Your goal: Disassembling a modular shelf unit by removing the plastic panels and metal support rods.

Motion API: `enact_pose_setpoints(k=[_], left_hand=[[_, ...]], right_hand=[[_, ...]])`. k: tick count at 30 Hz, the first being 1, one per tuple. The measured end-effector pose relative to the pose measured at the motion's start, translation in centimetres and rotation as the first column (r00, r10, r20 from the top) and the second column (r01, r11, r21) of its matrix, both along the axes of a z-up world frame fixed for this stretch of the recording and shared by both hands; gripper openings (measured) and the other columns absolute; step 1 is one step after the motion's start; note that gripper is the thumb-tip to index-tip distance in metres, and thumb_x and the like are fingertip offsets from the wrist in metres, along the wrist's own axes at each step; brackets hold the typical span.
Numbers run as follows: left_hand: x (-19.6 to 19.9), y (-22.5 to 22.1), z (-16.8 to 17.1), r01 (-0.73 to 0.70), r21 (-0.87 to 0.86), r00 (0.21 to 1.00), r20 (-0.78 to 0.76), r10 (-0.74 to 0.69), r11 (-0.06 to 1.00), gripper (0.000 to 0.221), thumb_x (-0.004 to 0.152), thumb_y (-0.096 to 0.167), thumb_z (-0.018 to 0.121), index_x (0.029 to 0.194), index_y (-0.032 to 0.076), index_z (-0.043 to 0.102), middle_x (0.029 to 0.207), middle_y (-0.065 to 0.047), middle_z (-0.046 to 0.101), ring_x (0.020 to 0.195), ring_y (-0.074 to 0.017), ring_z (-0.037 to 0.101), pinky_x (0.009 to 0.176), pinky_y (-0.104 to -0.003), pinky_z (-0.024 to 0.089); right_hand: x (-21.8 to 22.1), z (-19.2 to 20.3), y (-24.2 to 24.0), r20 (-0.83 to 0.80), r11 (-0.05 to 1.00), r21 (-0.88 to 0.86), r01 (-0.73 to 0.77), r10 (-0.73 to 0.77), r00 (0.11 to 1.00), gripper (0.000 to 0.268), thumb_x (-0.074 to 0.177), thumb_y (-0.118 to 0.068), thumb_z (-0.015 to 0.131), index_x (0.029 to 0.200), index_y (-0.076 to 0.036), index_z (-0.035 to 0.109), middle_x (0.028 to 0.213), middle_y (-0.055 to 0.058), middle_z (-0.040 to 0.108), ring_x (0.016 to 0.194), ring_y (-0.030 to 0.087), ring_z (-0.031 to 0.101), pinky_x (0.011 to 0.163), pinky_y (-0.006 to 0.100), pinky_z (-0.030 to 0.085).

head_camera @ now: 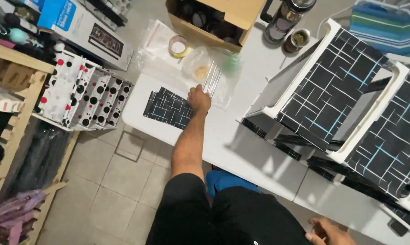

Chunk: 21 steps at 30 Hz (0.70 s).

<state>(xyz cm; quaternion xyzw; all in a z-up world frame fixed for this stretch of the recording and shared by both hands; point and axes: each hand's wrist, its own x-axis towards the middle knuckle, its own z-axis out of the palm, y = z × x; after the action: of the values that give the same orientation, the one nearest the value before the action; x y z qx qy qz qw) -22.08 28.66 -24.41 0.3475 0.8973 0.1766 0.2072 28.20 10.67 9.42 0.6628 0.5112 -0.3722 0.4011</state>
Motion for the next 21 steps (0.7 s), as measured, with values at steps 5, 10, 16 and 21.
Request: enact_pose_setpoints(k=[5, 10, 16, 21], left_hand=[[1.7, -3.4, 0.8, -0.052, 0.358, 0.998, 0.047, 0.038, 0.932, 0.035, 0.087, 0.017, 0.073, 0.121, 0.016, 0.068, 0.12, -0.011, 0.066, 0.104, -0.0386, 0.063, 0.086, -0.056, 0.05], [7.3, -9.3, 8.3, 0.217, 0.519, 0.945, 0.099, -0.311, 0.827, 0.023, 0.093, 0.015, 0.064, 0.115, 0.01, 0.069, 0.108, -0.011, 0.067, 0.099, -0.0326, 0.065, 0.091, -0.042, 0.048], [18.9, -14.1, 21.0, 0.692, 0.574, 0.481, 0.087, -0.873, 0.438, 0.02, 0.098, 0.022, 0.06, 0.099, 0.009, 0.076, 0.096, -0.005, 0.076, 0.085, -0.0241, 0.07, 0.078, -0.038, 0.054], [29.9, -15.0, 33.4, 0.756, 0.651, 0.255, -0.198, -0.947, 0.068, 0.007, 0.097, 0.019, 0.068, 0.094, 0.012, 0.069, 0.083, -0.003, 0.07, 0.071, -0.0237, 0.066, 0.067, -0.037, 0.051]], right_hand=[[2.0, -1.4, -2.4, -0.023, 0.997, -0.046, 0.055, -0.056, 0.998, 0.05, 0.091, -0.062, 0.063, 0.137, -0.043, 0.06, 0.112, -0.02, 0.079, 0.105, -0.003, 0.077, 0.095, 0.015, 0.053], [4.1, 7.5, -1.2, -0.498, 0.921, 0.103, 0.375, -0.279, 0.821, 0.032, 0.093, -0.041, 0.065, 0.12, -0.025, 0.073, 0.1, -0.005, 0.079, 0.091, 0.009, 0.076, 0.083, 0.025, 0.06], [15.5, 12.5, 0.7, -0.588, 0.212, 0.79, 0.575, -0.002, 0.809, 0.011, 0.096, -0.013, 0.074, 0.104, -0.006, 0.073, 0.09, 0.006, 0.073, 0.076, 0.012, 0.066, 0.074, 0.025, 0.053], [22.5, 8.5, 4.7, -0.718, -0.024, 0.696, 0.717, -0.022, 0.696, 0.011, 0.11, -0.007, 0.068, 0.101, -0.002, 0.064, 0.077, 0.009, 0.062, 0.065, 0.014, 0.059, 0.061, 0.024, 0.047]])
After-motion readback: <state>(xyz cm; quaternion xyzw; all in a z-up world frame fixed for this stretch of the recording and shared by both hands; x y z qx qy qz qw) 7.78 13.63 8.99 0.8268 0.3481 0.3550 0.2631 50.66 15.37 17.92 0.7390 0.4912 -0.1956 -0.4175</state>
